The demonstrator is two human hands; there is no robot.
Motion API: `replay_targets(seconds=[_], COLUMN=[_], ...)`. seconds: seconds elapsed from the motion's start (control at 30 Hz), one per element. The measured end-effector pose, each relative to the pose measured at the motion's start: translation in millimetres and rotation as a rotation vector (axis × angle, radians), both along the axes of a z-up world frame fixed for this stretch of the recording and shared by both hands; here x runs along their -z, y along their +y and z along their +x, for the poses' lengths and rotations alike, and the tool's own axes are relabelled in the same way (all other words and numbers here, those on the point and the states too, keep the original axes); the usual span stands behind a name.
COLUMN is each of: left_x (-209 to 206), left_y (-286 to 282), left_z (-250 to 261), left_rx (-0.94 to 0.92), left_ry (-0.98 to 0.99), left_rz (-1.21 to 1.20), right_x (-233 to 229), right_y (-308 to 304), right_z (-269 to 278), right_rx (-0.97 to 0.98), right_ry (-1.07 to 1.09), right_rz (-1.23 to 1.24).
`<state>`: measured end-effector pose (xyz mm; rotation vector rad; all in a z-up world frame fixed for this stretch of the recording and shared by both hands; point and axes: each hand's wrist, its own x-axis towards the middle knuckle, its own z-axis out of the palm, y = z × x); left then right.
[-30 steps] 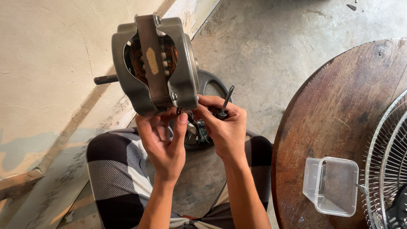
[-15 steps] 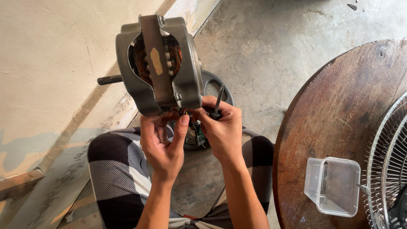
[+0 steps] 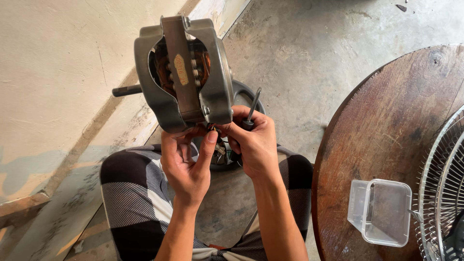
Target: The person uses a screwdriver to tighten screws on the fan motor housing, then places the motor back into the black plastic rear cover. The person works on the fan motor and rear cover while seated on the floor.
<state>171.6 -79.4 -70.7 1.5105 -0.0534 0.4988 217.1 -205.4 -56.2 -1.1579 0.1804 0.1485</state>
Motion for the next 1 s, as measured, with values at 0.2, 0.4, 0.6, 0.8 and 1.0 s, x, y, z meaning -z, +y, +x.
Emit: replay_targets(seconds=[0.2,0.4,0.6,0.8,1.0], left_x=[-0.8,-0.4,-1.1,-0.4,0.2], left_y=[2.0,4.0,6.3,5.1,8.4], left_z=[0.3,-0.6,-0.1,-0.9,-1.0], left_rx=[0.016,0.022,0.030,0.029,0.065], left_ry=[0.019,0.030,0.025,0.008,-0.015], left_rz=[-0.041,-0.032,-0.025,-0.022,-0.079], right_x=[-1.2,2.6,5.5,8.2,10.1], right_y=[-0.9,-0.6,1.1,5.0,7.0], right_z=[-4.6,-3.1,-3.4,-6.7,-10.2], right_rx=[-0.014,-0.027,-0.017,0.031,0.037], right_ry=[-0.058,-0.053,-0.019,-0.025,-0.052], right_rz=[-0.022,0.016,0.074,0.086,0.162])
